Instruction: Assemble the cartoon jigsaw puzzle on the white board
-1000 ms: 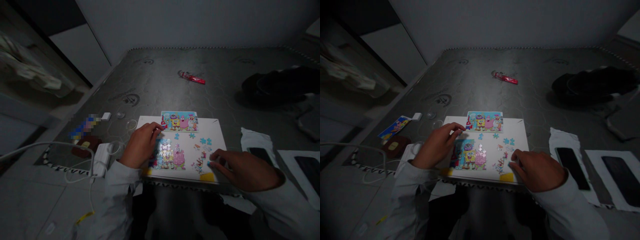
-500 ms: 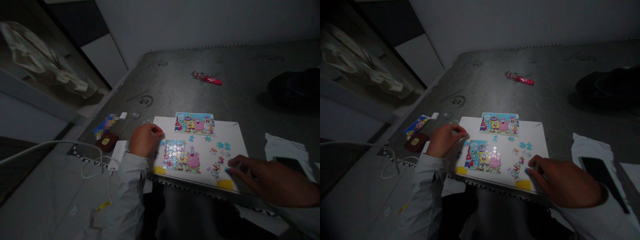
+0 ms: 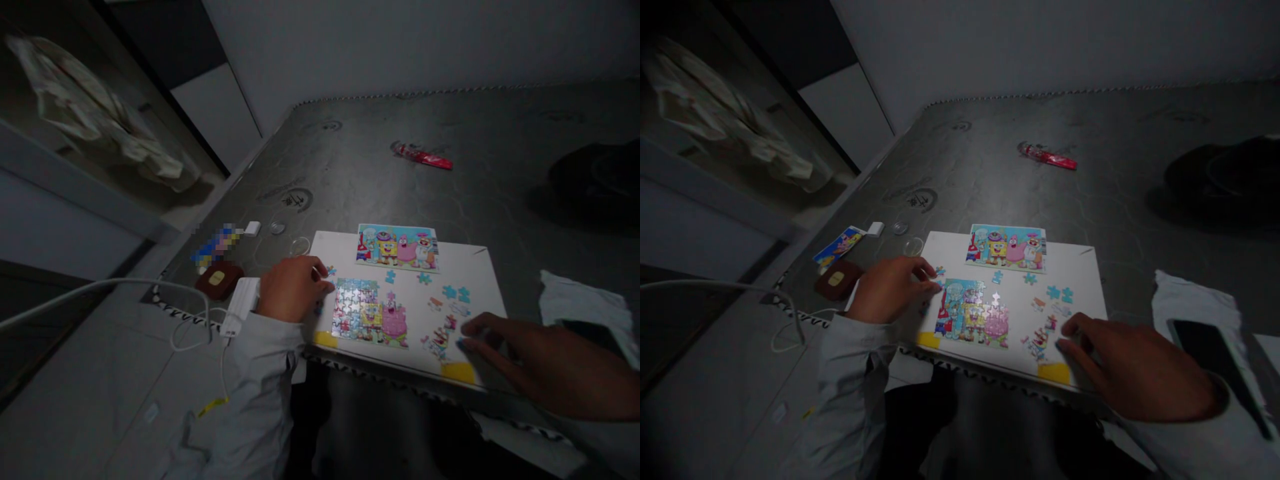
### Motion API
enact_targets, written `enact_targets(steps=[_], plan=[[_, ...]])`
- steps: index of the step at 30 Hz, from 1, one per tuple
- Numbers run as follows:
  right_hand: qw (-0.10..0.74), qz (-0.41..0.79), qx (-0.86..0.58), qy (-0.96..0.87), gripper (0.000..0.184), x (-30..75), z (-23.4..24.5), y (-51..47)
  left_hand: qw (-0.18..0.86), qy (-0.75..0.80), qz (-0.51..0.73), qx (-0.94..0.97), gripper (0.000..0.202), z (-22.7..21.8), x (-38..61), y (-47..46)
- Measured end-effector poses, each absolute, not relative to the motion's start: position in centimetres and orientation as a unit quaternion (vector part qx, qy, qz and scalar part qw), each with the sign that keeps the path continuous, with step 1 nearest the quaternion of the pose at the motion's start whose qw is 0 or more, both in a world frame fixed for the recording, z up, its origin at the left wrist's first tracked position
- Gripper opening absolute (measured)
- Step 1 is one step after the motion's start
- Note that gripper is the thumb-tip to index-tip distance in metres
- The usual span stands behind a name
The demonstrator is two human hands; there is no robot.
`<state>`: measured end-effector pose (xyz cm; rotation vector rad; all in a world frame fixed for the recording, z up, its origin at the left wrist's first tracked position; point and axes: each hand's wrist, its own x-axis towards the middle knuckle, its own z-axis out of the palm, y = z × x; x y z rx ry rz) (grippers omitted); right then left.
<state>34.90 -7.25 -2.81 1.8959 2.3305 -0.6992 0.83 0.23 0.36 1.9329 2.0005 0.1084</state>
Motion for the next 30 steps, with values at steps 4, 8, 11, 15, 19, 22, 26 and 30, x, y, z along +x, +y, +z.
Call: enact_targets(steps=[4,8,11,15,19,22,26,30], plan=[[0.030,-0.226,0.611,0.758,0.034,34.5,-2.4,-7.2,0.190,0.708,0.031,0.679,0.015,-0.2,1.0,0.6],[0.042,-0.234,0.607,0.758,0.033,34.5,-2.4,-7.1,0.191,0.719,0.026,0.668,0.015,-0.5,0.8,0.8],[0.045,-0.229,0.605,0.761,0.035,34.7,-2.5,-7.1,0.186,0.718,0.034,0.670,0.014,-0.3,0.7,0.7],[0.054,-0.227,0.611,0.756,0.037,34.9,-2.7,-7.2,0.182,0.720,0.027,0.669,0.014,-0.1,0.6,0.5],[0.044,-0.227,0.611,0.757,0.036,35.0,-2.7,-7.1,0.178,0.724,0.019,0.666,0.014,0.1,0.6,0.6],[0.037,-0.235,0.604,0.761,0.038,35.2,-2.6,-7.1,0.176,0.741,0.006,0.648,0.014,0.4,0.7,0.5],[0.026,-0.229,0.607,0.761,0.039,35.4,-2.5,-7.1,0.178,0.736,-0.023,0.652,0.019,1.1,0.2,-0.1],[0.032,-0.231,0.601,0.764,0.038,35.3,-2.6,-7.1,0.229,0.694,-0.086,0.677,0.029,1.4,-0.3,-0.7]])
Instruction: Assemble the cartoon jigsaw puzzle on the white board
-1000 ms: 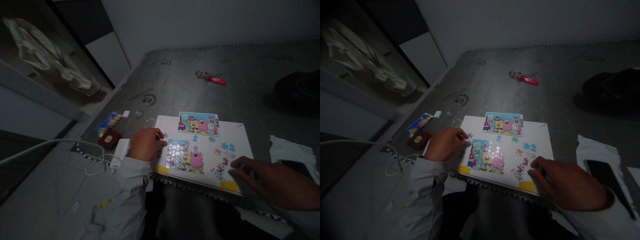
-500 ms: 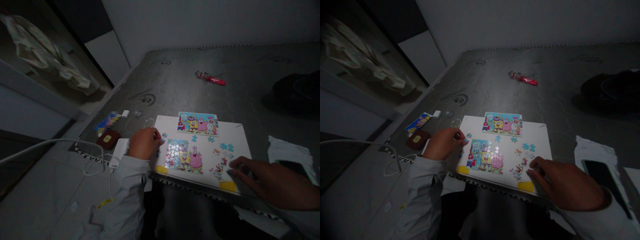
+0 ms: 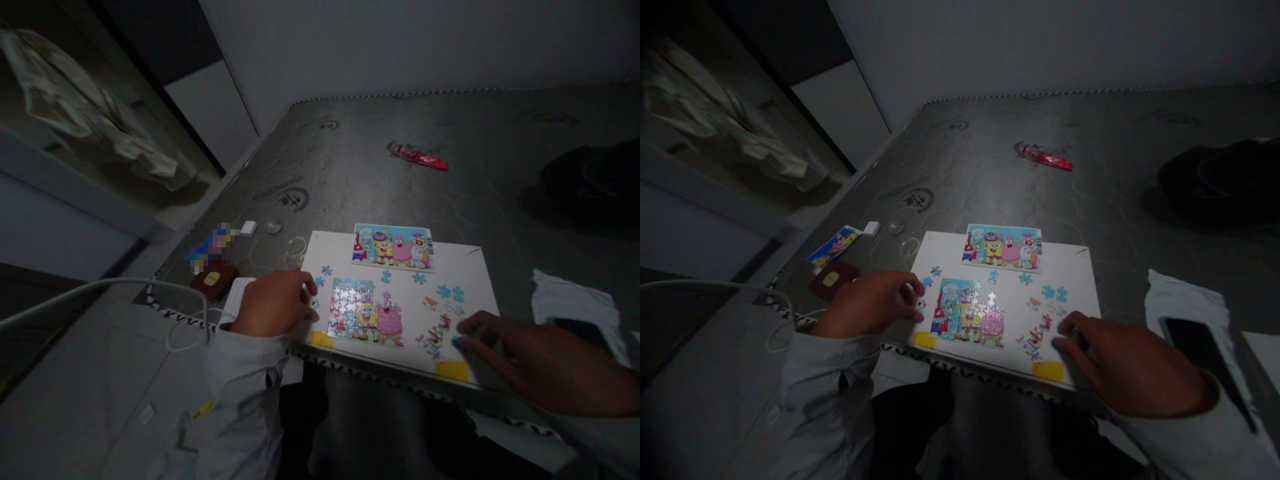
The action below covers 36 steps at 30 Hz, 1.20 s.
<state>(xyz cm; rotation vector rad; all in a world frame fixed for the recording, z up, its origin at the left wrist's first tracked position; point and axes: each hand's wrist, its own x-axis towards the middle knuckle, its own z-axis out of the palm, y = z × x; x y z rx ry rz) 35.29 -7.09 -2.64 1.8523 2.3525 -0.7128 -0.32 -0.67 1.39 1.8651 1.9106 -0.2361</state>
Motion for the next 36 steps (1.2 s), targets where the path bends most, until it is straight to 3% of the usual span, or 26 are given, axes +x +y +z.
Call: enact_targets(steps=[8,13,19,28,32,36], plan=[[0.028,-0.234,0.606,0.760,0.034,35.2,-2.9,-6.9,0.245,0.669,-0.113,0.693,0.019,1.1,-0.2,-0.3],[0.022,-0.192,0.612,0.767,0.032,34.3,-2.8,-7.5,0.256,0.640,-0.054,0.723,0.004,1.7,0.4,-0.5],[-0.024,-0.110,0.581,0.806,0.025,30.1,-2.2,-7.2,0.298,0.570,0.094,0.760,0.017,1.6,3.8,-0.8],[-0.182,-0.088,0.558,0.805,0.021,27.0,-2.7,-6.6,0.283,0.522,0.116,0.796,0.025,0.5,7.2,-1.8],[-0.192,-0.041,0.549,0.813,0.021,26.3,-2.5,-7.1,0.269,0.529,0.111,0.797,0.025,0.3,7.2,-1.8],[-0.143,-0.014,0.532,0.835,0.022,26.2,-2.6,-7.3,0.256,0.546,0.107,0.790,0.023,-0.3,6.9,-1.3]])
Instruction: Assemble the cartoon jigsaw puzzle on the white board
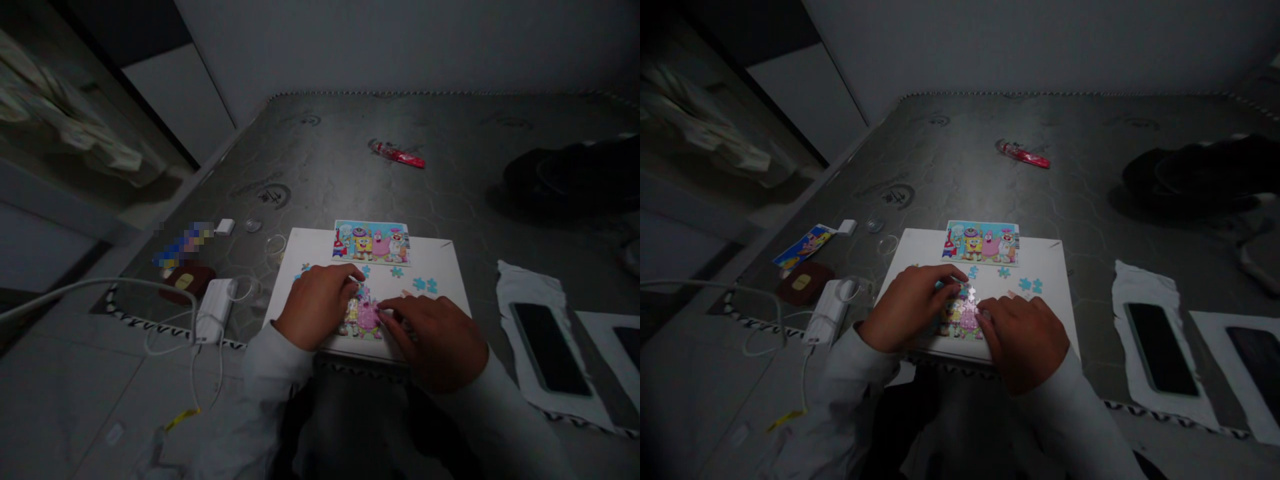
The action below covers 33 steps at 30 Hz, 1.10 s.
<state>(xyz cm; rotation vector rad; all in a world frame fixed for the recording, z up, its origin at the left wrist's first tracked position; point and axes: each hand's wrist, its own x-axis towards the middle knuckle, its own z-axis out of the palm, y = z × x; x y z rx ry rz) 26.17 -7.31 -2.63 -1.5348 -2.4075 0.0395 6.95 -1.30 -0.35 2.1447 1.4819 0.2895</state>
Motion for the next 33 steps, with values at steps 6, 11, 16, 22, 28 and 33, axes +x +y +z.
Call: enact_targets(steps=[6,11,16,22,28,33], plan=[[0.060,0.034,-0.497,-0.865,0.021,26.0,-3.0,-7.2,0.280,0.536,0.117,0.788,0.024,-1.1,7.0,-0.6],[0.053,0.035,-0.495,-0.867,0.020,26.0,-3.1,-7.3,0.285,0.534,0.120,0.787,0.024,-1.2,7.1,-0.5],[0.038,0.038,-0.490,-0.870,0.022,26.4,-3.3,-7.2,0.290,0.534,0.126,0.784,0.023,-0.9,7.1,-0.5],[0.053,0.014,-0.502,-0.863,0.021,26.4,-3.2,-7.1,0.360,0.527,0.159,0.753,0.017,-0.7,6.9,-0.3],[0.074,0.023,-0.502,-0.861,0.025,27.0,-3.4,-7.0,0.475,0.506,0.198,0.692,0.013,-0.2,6.5,-0.4],[0.217,0.055,-0.575,-0.787,0.025,26.4,-2.0,-7.0,0.537,0.460,0.238,0.666,0.019,0.9,6.8,-0.6]])
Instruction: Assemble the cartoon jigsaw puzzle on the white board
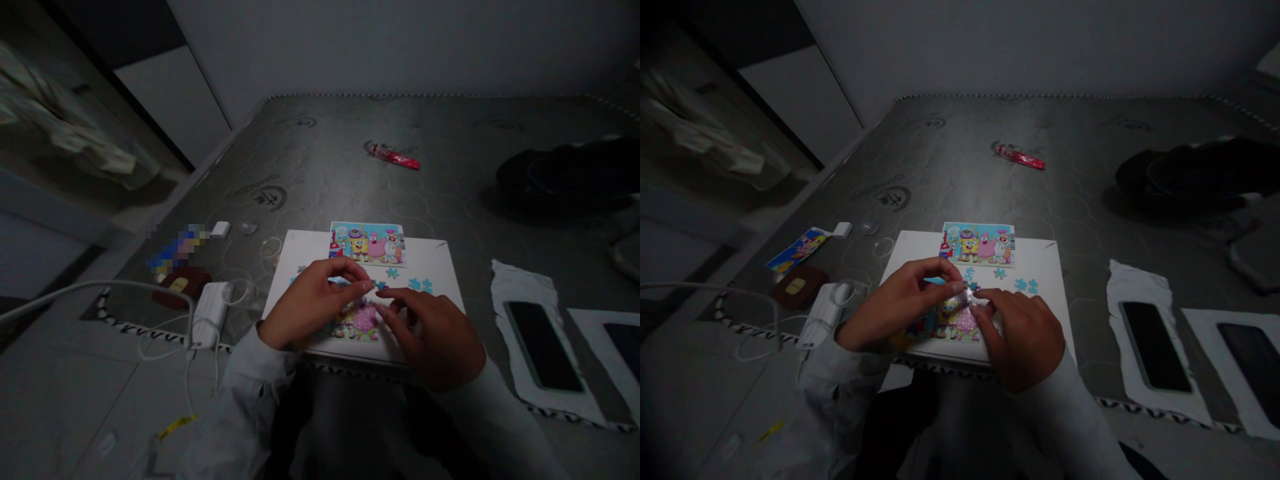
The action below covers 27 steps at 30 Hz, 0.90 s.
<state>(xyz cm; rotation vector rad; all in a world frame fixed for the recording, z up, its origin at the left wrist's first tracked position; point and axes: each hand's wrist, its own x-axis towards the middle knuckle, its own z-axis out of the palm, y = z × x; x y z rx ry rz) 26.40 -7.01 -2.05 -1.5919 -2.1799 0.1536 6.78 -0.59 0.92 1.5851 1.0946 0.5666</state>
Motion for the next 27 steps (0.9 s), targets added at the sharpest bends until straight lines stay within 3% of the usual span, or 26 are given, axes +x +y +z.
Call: enact_targets(steps=[5,11,16,22,27], plan=[[0.333,0.085,-0.609,-0.715,0.021,26.0,-0.1,-7.2,0.585,0.469,0.203,0.630,0.025,1.9,7.2,-1.2],[0.338,0.215,-0.651,-0.645,0.020,26.4,0.6,-7.5,0.609,0.447,0.174,0.632,0.026,2.2,7.4,-1.9],[0.341,0.254,-0.643,-0.637,0.022,26.4,0.8,-7.6,0.584,0.459,0.175,0.646,0.028,2.3,7.5,-2.1],[0.359,0.245,-0.641,-0.633,0.020,26.3,0.9,-7.6,0.577,0.466,0.174,0.648,0.026,2.7,7.7,-2.1],[0.372,0.137,-0.624,-0.673,0.026,26.0,1.2,-7.8,0.546,0.477,0.170,0.667,0.025,2.6,7.4,-2.0]])
